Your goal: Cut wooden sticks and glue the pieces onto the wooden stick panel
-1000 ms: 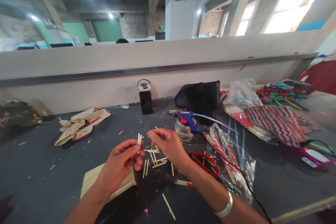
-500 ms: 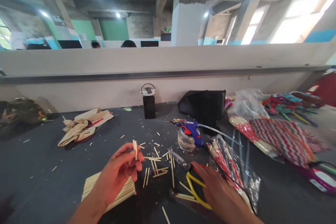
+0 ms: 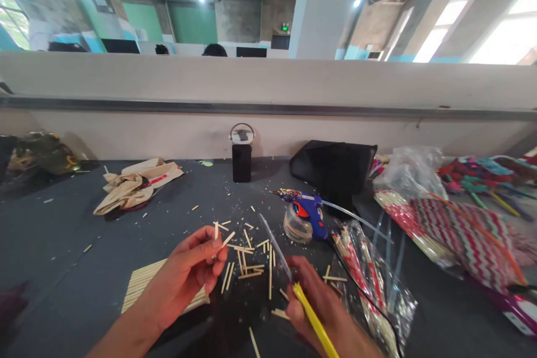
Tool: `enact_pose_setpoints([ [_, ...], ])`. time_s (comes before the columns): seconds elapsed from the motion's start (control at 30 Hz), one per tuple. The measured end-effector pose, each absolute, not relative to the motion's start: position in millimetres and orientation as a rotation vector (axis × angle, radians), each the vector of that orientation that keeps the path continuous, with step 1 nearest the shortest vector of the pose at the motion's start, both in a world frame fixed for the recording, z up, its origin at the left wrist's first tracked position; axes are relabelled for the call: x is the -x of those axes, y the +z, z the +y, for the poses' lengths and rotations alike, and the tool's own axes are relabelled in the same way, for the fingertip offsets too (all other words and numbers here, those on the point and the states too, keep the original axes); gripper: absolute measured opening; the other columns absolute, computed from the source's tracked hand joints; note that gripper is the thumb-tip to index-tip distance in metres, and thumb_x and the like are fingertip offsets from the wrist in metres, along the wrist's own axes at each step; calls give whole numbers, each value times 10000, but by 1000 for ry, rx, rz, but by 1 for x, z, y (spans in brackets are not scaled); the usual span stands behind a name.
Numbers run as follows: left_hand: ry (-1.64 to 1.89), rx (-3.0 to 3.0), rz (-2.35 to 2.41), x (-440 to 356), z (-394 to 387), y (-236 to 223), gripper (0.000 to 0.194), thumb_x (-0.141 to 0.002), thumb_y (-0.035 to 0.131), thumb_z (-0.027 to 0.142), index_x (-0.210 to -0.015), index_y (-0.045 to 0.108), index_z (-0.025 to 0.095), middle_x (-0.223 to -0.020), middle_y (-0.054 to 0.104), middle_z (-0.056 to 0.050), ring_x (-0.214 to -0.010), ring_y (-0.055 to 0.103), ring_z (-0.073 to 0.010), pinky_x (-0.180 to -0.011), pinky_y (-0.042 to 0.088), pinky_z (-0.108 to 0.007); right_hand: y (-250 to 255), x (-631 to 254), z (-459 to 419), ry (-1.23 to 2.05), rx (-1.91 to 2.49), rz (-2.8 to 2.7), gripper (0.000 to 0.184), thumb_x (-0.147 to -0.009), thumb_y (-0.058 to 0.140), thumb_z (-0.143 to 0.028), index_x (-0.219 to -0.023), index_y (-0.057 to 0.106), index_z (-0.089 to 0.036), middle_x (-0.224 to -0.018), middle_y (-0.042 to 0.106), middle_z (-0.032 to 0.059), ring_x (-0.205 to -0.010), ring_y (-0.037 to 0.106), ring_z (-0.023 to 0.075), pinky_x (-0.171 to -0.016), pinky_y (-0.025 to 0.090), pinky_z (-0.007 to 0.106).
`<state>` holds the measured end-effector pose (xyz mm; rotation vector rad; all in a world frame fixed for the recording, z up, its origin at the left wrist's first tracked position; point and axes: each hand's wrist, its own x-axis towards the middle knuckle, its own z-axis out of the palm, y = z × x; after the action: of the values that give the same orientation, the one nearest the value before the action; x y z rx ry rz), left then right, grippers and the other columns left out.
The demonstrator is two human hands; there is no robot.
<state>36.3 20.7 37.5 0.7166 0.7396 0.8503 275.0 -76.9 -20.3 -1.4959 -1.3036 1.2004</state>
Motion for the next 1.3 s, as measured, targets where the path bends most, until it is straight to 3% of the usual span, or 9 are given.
enact_pose_setpoints([
  [0.1,819,-721,718,-42,23,42,200,-797,660,194,-764,462,192,-636,605,18,-466,485,-69,-347,417,-145,-15,-257,-76,1244,1357,-1328,656,-776,531,-689,-1285,511,-274,-1091,632,96,-878,630,233,-721,540,329],
  [0.33,809,-906,784,-48,21,41,217,-803,637,229,-754,428,198,-648,637,18,-404,534,-80,-340,436,-170,13,-237,-68,1387,1281,-1516,610,-821,460,-693,-1206,526,-224,-811,557,23,-633,502,136,-557,470,241],
  [0.67,812,-869,883,-44,20,36,142,-799,568,259,-786,438,204,-721,661,-23,-510,627,-157,-386,463,-227,9,-222,-71,1284,1490,-1450,565,-838,409,-704,-1076,529,-206,-723,468,-20,-508,377,79,-433,328,191],
  [0.8,864,-844,858,-40,19,30,61,-751,493,175,-766,444,208,-658,590,12,-540,581,-150,-426,455,-238,11,-225,-74,1148,1494,-1522,484,-860,445,-642,-1010,566,-197,-730,496,-14,-578,435,100,-522,404,200],
  [0.93,914,-846,820,-42,13,26,117,-654,432,93,-664,401,205,-561,386,69,-475,374,-87,-428,339,-185,16,-225,-76,1075,1491,-1547,418,-875,479,-580,-1016,582,-200,-723,514,-8,-683,501,139,-632,454,224],
  [1.0,896,-939,849,-44,11,26,101,-692,457,107,-663,428,199,-560,334,75,-478,320,-81,-443,293,-183,16,-224,-76,1087,1483,-1550,412,-875,484,-576,-1020,580,-202,-707,506,-14,-687,504,140,-644,457,223],
  [1.07,852,-1102,934,-46,10,27,33,-779,516,185,-754,515,206,-560,320,81,-486,309,-84,-453,259,-189,15,-223,-76,1105,1459,-1552,417,-871,488,-582,-1012,577,-200,-698,496,-22,-667,491,130,-640,455,217],
  [1.13,785,-1302,1003,-49,9,28,98,-833,554,305,-838,579,210,-561,334,79,-498,309,-91,-463,235,-199,14,-222,-77,1118,1442,-1548,411,-868,498,-579,-997,575,-196,-704,491,-28,-642,472,116,-628,450,209],
  [1.3,706,-1557,1023,-53,9,30,238,-846,550,362,-736,631,166,-622,450,36,-572,367,-110,-511,261,-219,11,-224,-81,1106,1459,-1552,373,-869,532,-523,-1059,579,-206,-739,521,-22,-646,487,117,-637,465,209],
])
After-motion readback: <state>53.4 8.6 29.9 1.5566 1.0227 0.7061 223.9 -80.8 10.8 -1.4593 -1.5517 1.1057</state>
